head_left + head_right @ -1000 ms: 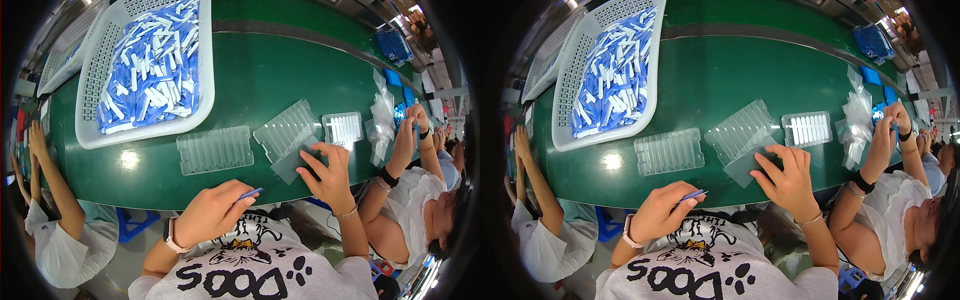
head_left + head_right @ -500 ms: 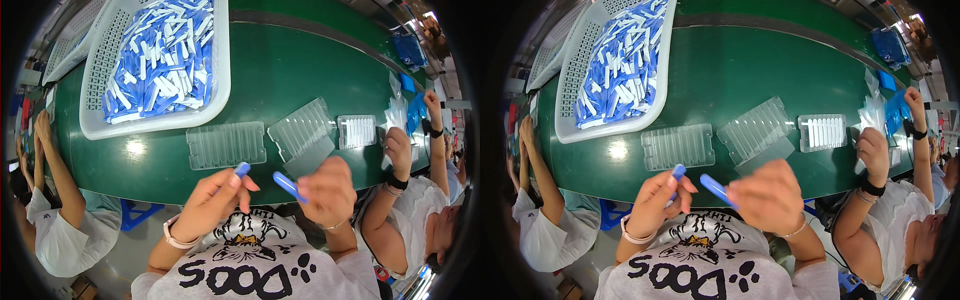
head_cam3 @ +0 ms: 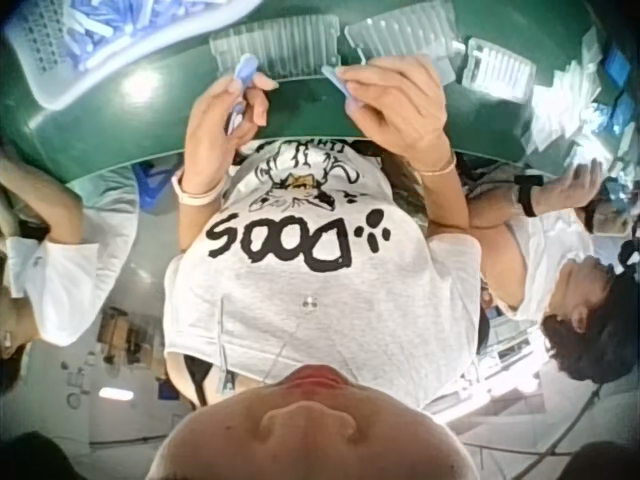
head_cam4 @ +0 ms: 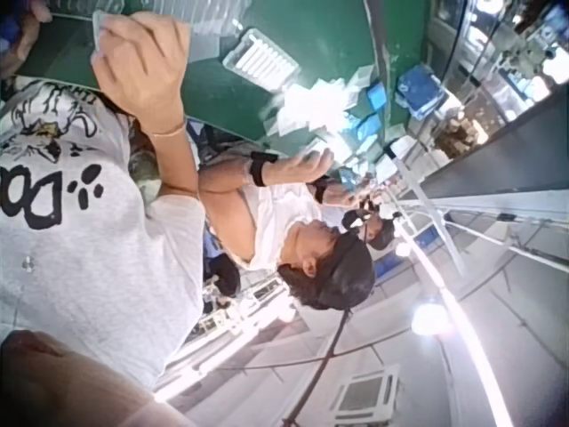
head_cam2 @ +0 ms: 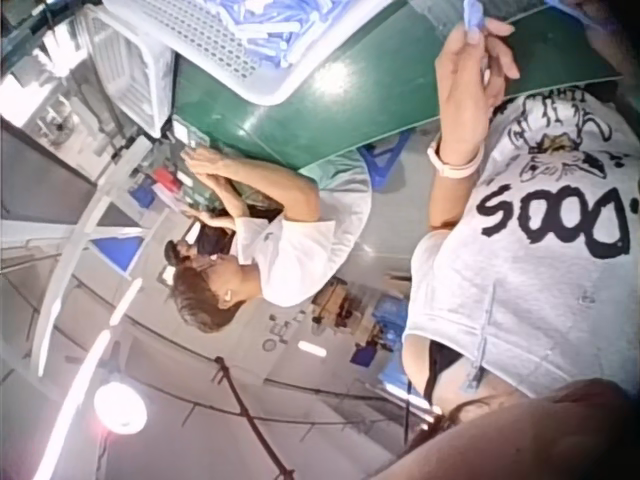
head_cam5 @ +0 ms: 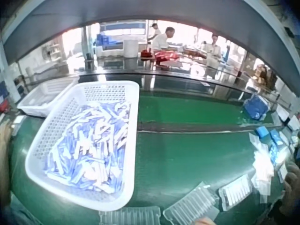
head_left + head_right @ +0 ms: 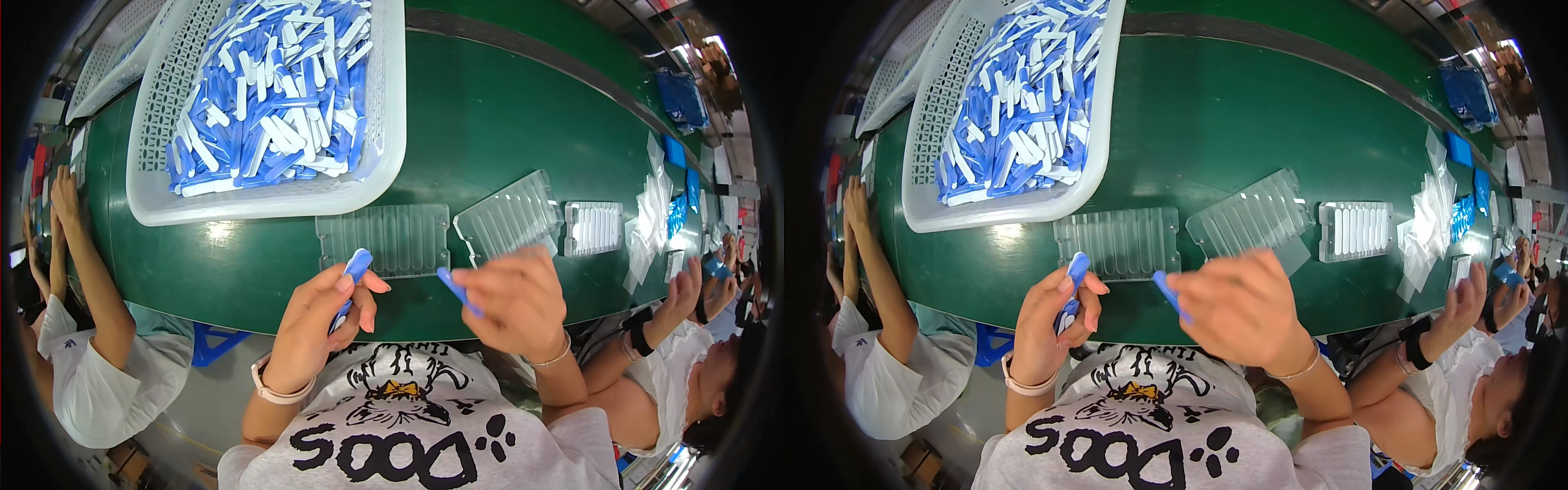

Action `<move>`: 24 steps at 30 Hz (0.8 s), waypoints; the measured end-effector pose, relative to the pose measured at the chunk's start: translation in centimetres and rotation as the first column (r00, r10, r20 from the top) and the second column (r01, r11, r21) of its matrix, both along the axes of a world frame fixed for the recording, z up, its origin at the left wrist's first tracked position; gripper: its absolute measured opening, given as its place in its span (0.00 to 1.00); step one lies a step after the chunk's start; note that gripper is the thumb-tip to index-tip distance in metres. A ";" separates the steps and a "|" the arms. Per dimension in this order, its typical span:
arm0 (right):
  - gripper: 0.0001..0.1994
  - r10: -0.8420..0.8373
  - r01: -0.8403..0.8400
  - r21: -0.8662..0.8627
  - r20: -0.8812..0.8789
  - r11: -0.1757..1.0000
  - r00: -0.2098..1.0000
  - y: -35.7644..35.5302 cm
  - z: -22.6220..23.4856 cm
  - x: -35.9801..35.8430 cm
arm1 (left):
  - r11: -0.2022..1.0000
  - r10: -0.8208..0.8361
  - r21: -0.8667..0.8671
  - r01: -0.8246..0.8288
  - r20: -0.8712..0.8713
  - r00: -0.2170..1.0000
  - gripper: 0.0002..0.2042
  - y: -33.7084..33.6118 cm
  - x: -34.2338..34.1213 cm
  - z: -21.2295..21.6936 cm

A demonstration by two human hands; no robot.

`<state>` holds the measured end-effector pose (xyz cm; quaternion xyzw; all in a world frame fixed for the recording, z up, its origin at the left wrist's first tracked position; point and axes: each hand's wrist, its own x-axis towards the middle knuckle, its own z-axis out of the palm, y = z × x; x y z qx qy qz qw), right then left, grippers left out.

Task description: The person sorts small blue and white plastic components by hand, transferring them from a white basket into molded plastic trays.

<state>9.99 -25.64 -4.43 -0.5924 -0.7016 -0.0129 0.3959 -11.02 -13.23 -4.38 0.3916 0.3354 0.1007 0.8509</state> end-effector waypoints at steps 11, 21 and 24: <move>0.07 -0.229 0.148 -0.302 -0.253 0.942 0.940 4.6 -0.7 -0.6 | 0.999 0.007 -0.043 -0.008 -0.039 0.999 0.18 0.3 -0.7 0.0; 0.05 -0.257 0.158 -0.589 -0.087 0.793 0.963 6.2 1.3 0.2 | 0.999 -0.003 -0.039 0.000 -0.057 0.998 0.18 0.0 -1.3 0.6; 0.04 -0.110 0.011 -0.608 -0.127 0.794 0.986 6.7 1.2 1.4 | 0.999 -0.021 -0.050 0.019 -0.047 0.999 0.17 0.3 -1.8 0.5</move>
